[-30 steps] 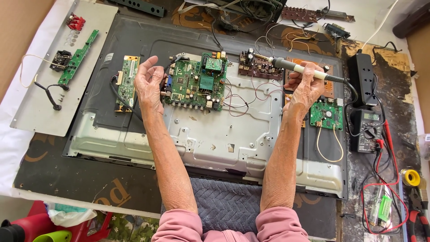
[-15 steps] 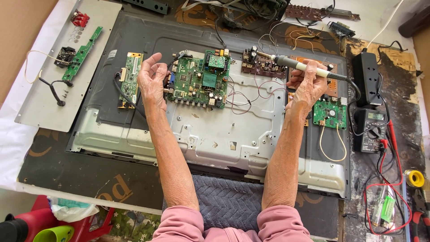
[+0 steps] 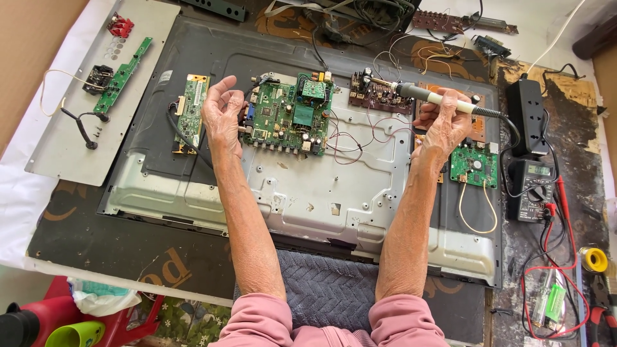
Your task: The person uses a soldering iron to work on a green circuit board placed on a disassembled electronic device chassis. They hold the board steady with one hand while applying the soldering iron with the other, moving between different components on the board.
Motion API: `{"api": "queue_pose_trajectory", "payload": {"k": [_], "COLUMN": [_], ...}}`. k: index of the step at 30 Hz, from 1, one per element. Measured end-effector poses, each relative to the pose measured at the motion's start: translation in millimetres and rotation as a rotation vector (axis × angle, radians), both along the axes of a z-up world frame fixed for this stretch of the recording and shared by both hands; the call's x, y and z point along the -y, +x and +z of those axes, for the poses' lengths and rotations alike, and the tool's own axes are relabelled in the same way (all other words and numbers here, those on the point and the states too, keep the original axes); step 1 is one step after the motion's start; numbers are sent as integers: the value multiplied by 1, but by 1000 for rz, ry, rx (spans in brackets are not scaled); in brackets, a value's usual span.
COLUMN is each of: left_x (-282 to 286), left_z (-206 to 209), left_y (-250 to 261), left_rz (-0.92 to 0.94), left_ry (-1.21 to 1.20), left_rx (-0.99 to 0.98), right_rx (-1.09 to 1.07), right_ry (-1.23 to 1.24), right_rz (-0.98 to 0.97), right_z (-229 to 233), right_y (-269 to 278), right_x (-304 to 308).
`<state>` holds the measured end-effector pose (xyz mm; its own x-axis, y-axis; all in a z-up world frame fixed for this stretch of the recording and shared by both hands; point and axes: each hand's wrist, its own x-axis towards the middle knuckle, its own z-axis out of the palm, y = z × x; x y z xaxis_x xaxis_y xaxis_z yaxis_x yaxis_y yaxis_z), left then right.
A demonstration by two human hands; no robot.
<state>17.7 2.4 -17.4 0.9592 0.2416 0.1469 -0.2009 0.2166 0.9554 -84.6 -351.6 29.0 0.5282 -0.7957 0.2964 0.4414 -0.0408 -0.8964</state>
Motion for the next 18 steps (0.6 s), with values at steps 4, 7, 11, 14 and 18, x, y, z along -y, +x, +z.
{"api": "queue_pose_trajectory", "payload": {"k": [4, 7, 11, 14, 18], "left_x": [-1, 0, 2, 1, 2], "left_z": [0, 3, 5, 5, 6], "left_y": [-1, -2, -6, -7, -7], "left_rz": [-3, 0, 2, 3, 2], "left_ry": [3, 25, 47, 41, 43], "left_rx": [7, 10, -6, -7, 0], "right_rx": [2, -1, -31, -41, -49], "right_ry": [17, 15, 24, 28, 31], "right_rz": [0, -6, -25, -30, -34], "right_z": [1, 2, 4, 5, -1], "right_y": [-1, -2, -3, -3, -2], "right_x": [-2, -4, -4, -5, -1]}}
